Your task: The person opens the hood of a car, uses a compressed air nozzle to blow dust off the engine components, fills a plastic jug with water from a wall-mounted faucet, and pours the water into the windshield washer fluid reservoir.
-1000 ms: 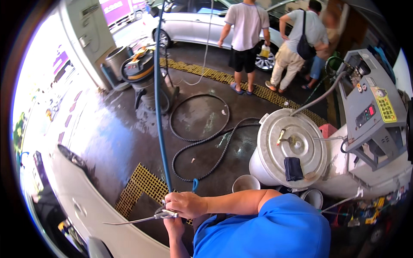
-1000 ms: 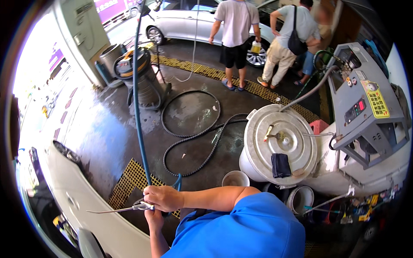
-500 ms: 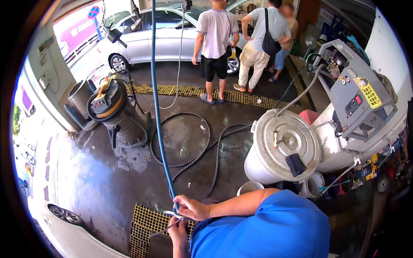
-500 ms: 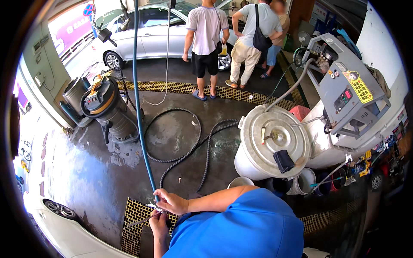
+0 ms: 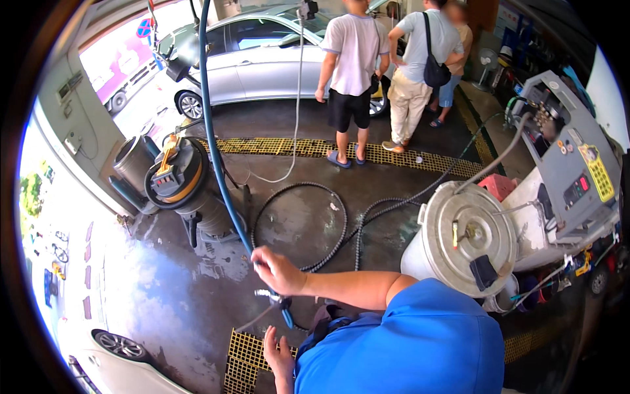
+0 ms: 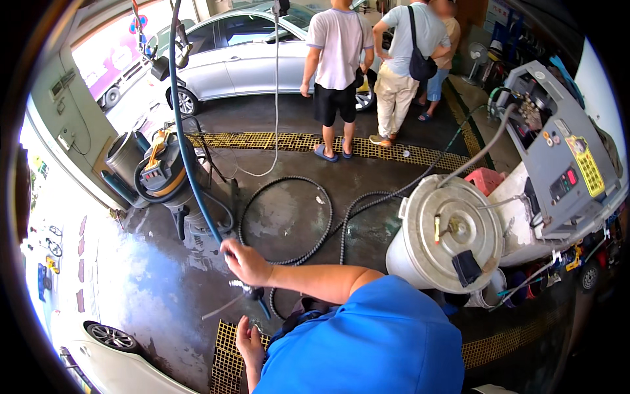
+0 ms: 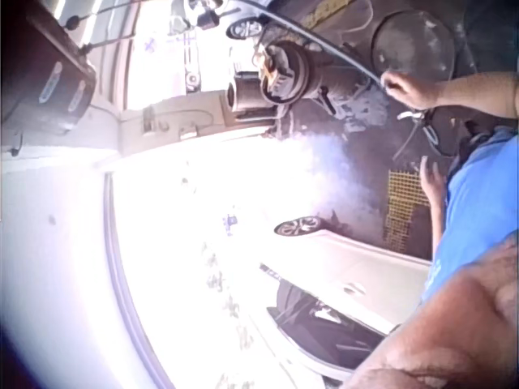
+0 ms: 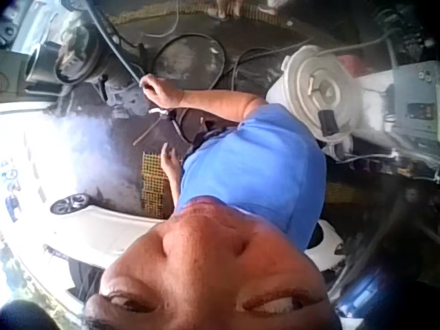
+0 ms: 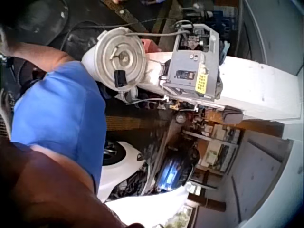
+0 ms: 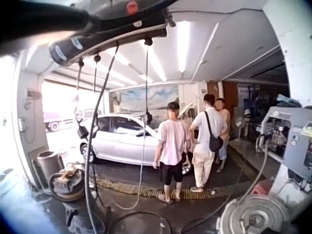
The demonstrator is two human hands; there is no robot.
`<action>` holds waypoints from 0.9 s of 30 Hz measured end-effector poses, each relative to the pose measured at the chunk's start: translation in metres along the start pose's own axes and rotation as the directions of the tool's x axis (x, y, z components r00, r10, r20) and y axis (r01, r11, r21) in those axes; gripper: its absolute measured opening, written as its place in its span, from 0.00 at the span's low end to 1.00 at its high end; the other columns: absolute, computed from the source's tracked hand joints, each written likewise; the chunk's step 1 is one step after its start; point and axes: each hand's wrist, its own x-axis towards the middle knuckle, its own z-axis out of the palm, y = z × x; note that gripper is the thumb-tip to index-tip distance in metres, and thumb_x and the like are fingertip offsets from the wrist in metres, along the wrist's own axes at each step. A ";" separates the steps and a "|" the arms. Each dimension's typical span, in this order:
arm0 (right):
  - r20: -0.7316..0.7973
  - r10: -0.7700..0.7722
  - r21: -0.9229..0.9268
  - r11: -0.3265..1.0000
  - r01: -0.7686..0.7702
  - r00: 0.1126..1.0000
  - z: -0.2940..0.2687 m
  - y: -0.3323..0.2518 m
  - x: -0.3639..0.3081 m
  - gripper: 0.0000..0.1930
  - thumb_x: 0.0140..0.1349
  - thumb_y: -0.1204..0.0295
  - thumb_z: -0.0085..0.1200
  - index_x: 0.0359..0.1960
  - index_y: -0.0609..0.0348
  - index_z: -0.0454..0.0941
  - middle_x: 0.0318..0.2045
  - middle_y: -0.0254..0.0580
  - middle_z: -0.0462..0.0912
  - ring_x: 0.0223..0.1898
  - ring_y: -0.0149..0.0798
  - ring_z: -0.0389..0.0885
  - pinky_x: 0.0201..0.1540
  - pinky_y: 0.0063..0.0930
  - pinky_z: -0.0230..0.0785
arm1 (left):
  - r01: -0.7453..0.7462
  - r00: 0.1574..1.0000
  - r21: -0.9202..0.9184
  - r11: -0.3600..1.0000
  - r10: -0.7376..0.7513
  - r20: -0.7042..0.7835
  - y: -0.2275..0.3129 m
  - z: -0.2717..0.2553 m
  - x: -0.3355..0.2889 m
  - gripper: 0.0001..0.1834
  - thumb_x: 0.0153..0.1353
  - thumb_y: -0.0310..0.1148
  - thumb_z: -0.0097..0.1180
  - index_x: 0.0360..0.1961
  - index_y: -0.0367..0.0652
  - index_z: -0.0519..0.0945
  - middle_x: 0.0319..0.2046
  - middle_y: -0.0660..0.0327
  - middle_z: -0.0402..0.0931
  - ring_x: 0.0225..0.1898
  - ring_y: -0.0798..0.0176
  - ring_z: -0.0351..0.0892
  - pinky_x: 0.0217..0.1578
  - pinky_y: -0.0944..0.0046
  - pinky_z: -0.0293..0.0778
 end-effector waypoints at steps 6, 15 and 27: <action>-0.199 -0.131 -0.081 0.990 0.117 0.971 -0.037 0.029 0.167 0.11 0.61 0.78 0.48 0.45 0.57 0.67 0.32 0.51 0.78 0.31 0.54 0.80 0.33 0.41 0.71 | 0.261 0.960 0.114 0.959 -0.270 0.072 -0.083 0.001 0.009 0.17 0.59 0.29 0.56 0.49 0.33 0.77 0.37 0.49 0.81 0.37 0.58 0.81 0.40 0.61 0.76; -0.410 -0.331 -0.450 0.884 0.127 0.850 -0.140 0.044 0.440 0.13 0.61 0.74 0.48 0.48 0.54 0.68 0.29 0.57 0.81 0.34 0.60 0.80 0.37 0.53 0.71 | 0.681 0.684 0.318 0.660 -0.728 0.047 -0.150 0.023 -0.004 0.18 0.62 0.38 0.54 0.46 0.34 0.79 0.40 0.53 0.82 0.42 0.58 0.81 0.44 0.61 0.75; -0.473 -0.424 -0.163 0.904 0.396 0.772 0.043 0.126 0.328 0.14 0.59 0.76 0.54 0.47 0.63 0.71 0.41 0.46 0.76 0.45 0.45 0.73 0.51 0.37 0.63 | 0.773 0.602 -0.091 0.627 -0.772 -0.205 -0.125 0.048 -0.027 0.18 0.60 0.39 0.54 0.46 0.37 0.79 0.42 0.51 0.80 0.45 0.51 0.79 0.46 0.57 0.75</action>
